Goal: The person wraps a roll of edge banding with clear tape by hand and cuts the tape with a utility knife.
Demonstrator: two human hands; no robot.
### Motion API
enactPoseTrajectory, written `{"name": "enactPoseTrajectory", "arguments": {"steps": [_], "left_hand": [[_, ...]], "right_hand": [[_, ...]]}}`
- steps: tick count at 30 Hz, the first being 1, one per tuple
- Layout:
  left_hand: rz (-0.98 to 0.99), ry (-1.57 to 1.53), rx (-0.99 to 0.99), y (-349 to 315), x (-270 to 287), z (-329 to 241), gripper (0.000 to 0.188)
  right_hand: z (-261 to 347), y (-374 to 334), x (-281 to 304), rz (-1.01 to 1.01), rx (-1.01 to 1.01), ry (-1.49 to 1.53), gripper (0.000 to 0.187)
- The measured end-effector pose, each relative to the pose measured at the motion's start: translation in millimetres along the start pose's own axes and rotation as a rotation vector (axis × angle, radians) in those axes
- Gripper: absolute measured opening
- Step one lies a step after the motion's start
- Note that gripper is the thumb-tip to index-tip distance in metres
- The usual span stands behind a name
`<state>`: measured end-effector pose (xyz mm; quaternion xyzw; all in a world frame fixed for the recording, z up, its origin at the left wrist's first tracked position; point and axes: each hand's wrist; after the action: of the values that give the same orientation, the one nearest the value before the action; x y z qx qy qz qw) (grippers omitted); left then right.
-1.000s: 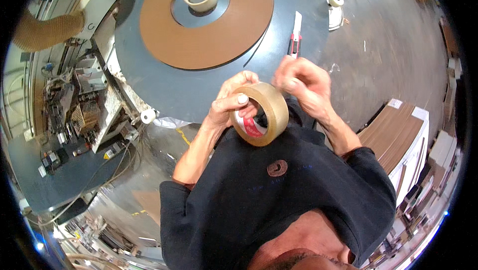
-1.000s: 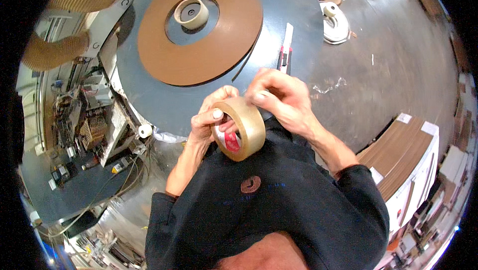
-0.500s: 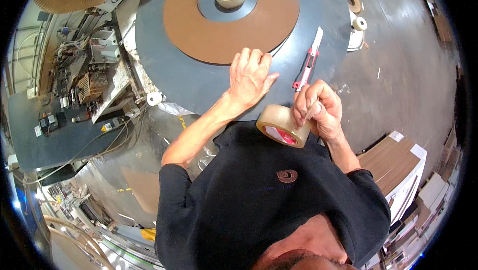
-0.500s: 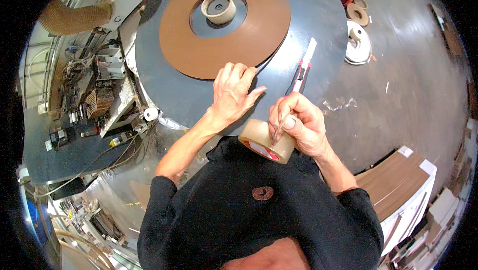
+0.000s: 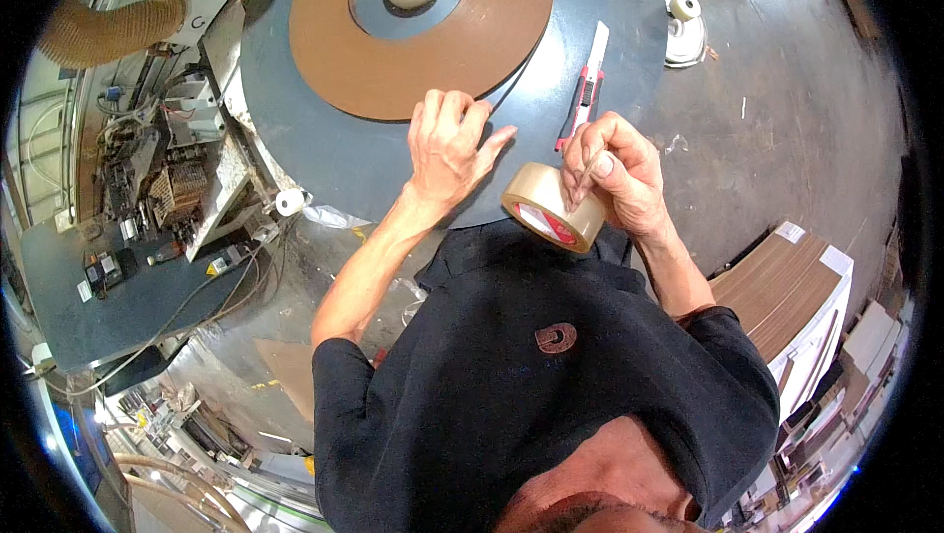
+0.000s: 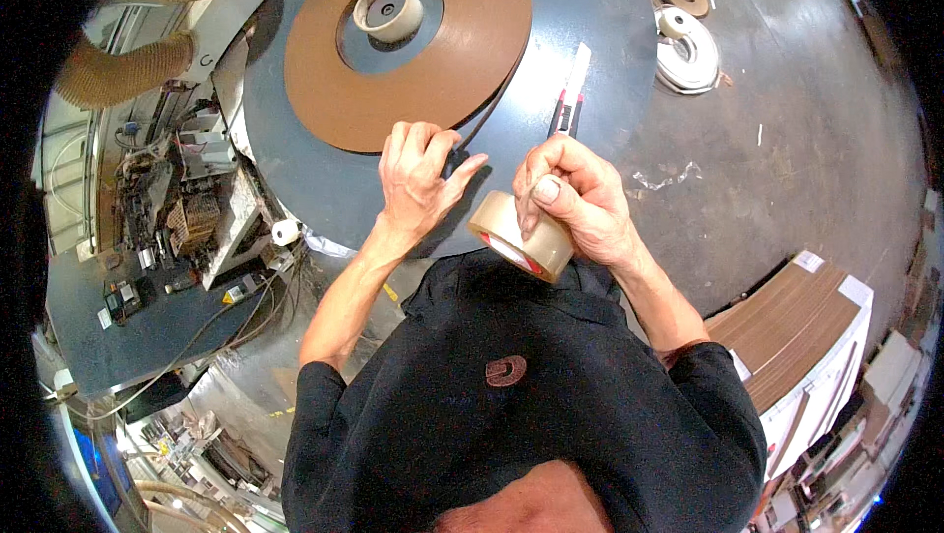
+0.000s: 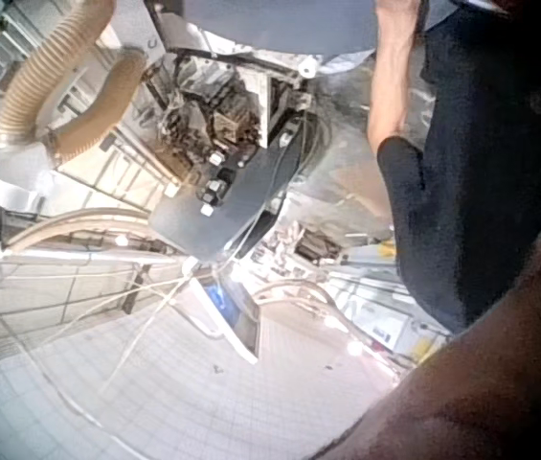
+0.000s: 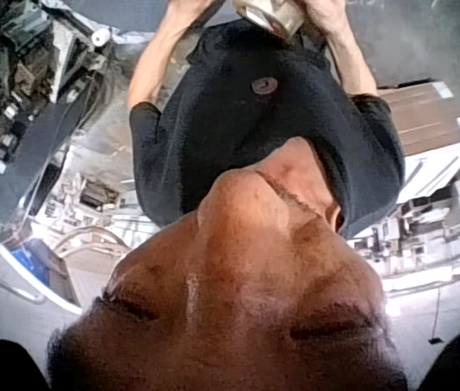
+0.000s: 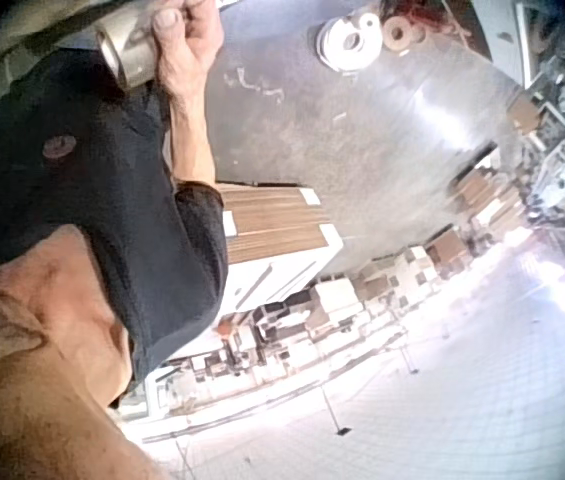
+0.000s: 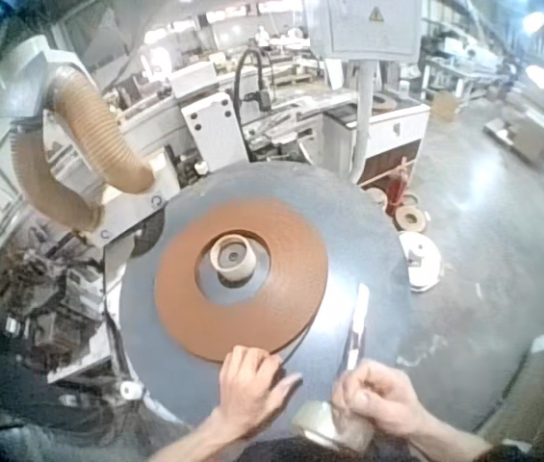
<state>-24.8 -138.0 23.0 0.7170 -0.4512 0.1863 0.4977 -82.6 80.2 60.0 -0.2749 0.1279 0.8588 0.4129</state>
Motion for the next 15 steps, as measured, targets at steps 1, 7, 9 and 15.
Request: {"name": "enactPoseTrajectory", "arguments": {"steps": [1, 7, 9, 15], "left_hand": [[0.015, 0.028, -0.01, 2, -4, 1, 0.03], [0.06, 0.109, -0.024, 9, -19, 2, 0.024], [0.061, 0.122, -0.049, 4, -24, 9, 0.024], [0.027, 0.134, -0.098, 1, -31, 21, 0.021]], "right_hand": [[-1, -1, 0, -0.007, -0.013, 0.022, 0.021], [-5, -7, -3, -0.028, -0.007, 0.063, 0.02], [-7, -8, -4, -0.044, -0.006, 0.059, 0.02], [-10, -8, -5, -0.075, -0.004, 0.041, 0.02]]}}
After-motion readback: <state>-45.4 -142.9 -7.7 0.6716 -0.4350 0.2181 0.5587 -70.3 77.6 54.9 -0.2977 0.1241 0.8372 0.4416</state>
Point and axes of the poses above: each hand's wrist, its own y-axis towards the middle knuckle, its own x-axis out of the back of the hand, z = x × y, and after that the axes turned 8 degrees about -z, right-handed
